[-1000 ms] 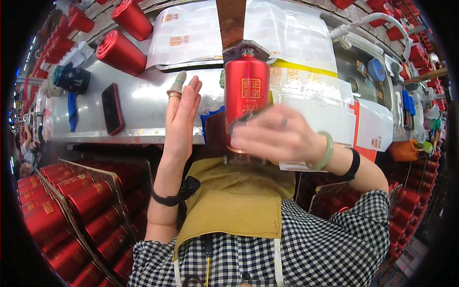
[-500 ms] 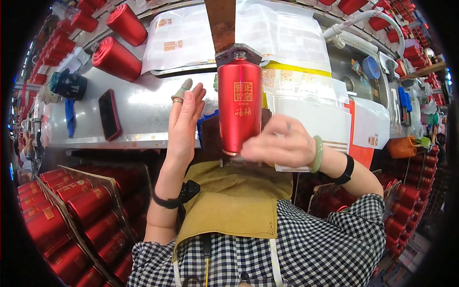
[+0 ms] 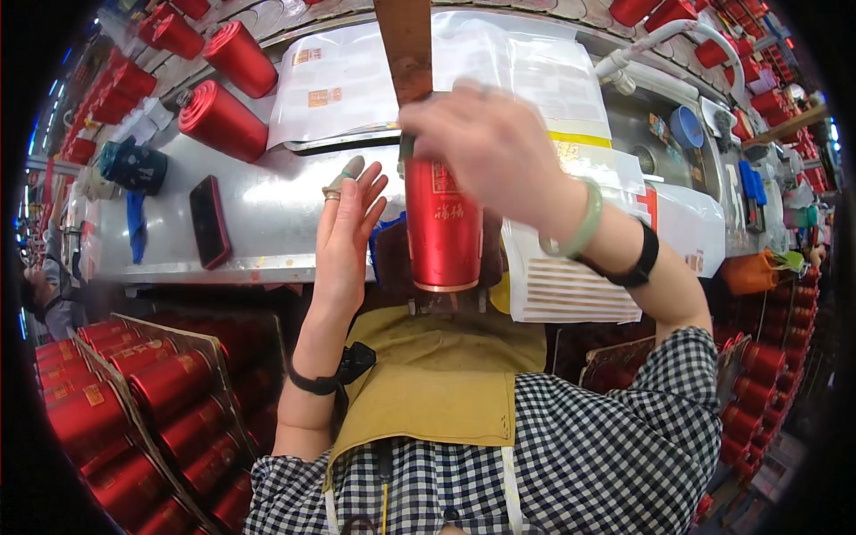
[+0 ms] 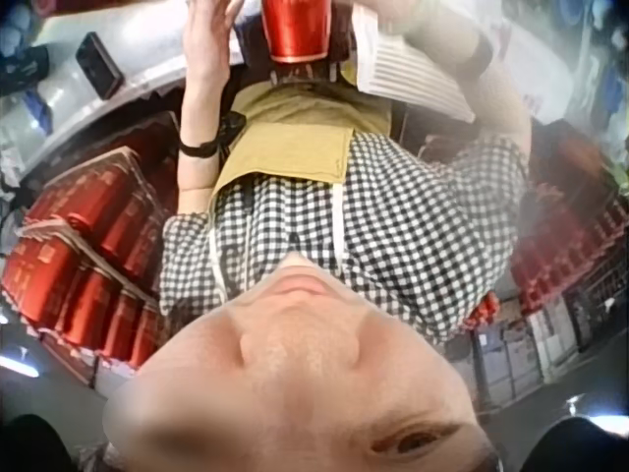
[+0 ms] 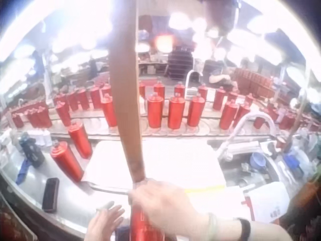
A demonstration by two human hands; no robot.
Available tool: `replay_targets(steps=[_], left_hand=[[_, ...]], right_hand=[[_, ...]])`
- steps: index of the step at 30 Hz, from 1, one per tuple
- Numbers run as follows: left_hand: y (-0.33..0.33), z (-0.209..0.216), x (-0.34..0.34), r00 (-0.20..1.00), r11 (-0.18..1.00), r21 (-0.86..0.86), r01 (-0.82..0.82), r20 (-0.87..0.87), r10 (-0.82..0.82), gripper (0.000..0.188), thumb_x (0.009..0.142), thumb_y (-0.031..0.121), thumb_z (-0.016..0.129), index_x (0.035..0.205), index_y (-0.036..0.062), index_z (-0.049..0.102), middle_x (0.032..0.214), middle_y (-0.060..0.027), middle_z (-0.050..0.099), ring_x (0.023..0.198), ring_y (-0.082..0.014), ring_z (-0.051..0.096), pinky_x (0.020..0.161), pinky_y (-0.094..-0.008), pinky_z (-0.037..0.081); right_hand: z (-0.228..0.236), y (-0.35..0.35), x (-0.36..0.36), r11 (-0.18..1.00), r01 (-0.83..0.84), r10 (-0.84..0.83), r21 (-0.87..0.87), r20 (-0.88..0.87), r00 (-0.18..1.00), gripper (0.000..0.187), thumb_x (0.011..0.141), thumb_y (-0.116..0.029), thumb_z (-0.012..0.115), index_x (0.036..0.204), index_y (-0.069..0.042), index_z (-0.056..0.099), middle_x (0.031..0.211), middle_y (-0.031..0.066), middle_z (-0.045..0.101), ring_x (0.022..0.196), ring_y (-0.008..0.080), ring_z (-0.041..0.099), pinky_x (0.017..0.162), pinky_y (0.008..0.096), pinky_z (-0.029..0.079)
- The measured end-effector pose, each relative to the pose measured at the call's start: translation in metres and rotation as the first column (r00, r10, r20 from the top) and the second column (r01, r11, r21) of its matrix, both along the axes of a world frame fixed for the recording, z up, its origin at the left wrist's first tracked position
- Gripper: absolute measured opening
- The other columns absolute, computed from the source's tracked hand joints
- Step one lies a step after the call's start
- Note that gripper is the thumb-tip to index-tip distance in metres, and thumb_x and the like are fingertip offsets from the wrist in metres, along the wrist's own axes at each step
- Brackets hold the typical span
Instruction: The person wipes a red bottle with a cloth, places it on a table, and then applies gold stickers and a circular seal from a sheet, smoothing them by hand and with a tool.
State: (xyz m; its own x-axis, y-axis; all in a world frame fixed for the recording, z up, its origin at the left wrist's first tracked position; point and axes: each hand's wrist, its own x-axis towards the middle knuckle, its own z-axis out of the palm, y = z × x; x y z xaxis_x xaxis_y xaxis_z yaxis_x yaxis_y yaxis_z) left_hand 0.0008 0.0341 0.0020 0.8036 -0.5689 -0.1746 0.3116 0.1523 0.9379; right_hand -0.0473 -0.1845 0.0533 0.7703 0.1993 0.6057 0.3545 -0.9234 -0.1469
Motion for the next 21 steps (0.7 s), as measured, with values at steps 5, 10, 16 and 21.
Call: replay_targets(steps=[5,10,16,21], left_hand=[[0.003,0.001,0.001,0.999,0.999,0.015,0.033,0.027,-0.034,0.069,0.111,0.048,0.037,0.155,-0.0048,0.032,0.156,-0.0253,0.043,0.146,-0.0346,0.042,0.122,-0.0475,0.032],[-0.005,0.006,0.0,0.995,0.996,0.019,0.092,-0.034,-0.091,0.07,0.111,0.048,0.038,0.157,-0.0036,0.031,0.155,-0.0223,0.044,0.141,-0.03,0.046,0.119,-0.0445,0.035],[-0.016,0.011,-0.005,0.98,0.981,0.122,0.153,0.108,-0.166,0.075,0.11,0.056,0.036,0.157,-0.0026,0.035,0.152,-0.0183,0.047,0.137,-0.0256,0.048,0.116,-0.0434,0.037],[-0.018,0.015,-0.004,0.981,0.974,0.156,0.167,0.073,-0.18,0.075,0.11,0.057,0.035,0.154,-0.0031,0.041,0.146,-0.0152,0.054,0.135,-0.0233,0.051,0.112,-0.0411,0.04]], right_hand=[[-0.029,-0.024,-0.016,0.979,-0.091,0.128,-0.184,0.202,0.971,0.024,0.085,-0.011,0.069,0.108,-0.016,0.073,0.105,-0.0005,0.076,0.087,0.0176,0.067,0.077,0.0299,0.053],[-0.033,0.015,-0.081,0.89,-0.454,0.456,-0.049,0.036,0.889,0.026,0.085,-0.01,0.07,0.11,-0.015,0.074,0.104,0.0043,0.076,0.081,0.0215,0.068,0.075,0.0302,0.055],[-0.003,-0.05,-0.006,0.989,0.15,-0.141,-0.009,0.275,0.951,0.027,0.08,0.001,0.075,0.105,-0.007,0.072,0.089,0.0053,0.073,0.074,0.0242,0.062,0.066,0.0379,0.05],[0.024,-0.053,-0.022,0.965,0.226,-0.259,0.132,0.354,0.899,0.019,0.082,-0.008,0.075,0.101,-0.009,0.072,0.09,0.0022,0.073,0.079,0.0235,0.065,0.07,0.0358,0.053]])
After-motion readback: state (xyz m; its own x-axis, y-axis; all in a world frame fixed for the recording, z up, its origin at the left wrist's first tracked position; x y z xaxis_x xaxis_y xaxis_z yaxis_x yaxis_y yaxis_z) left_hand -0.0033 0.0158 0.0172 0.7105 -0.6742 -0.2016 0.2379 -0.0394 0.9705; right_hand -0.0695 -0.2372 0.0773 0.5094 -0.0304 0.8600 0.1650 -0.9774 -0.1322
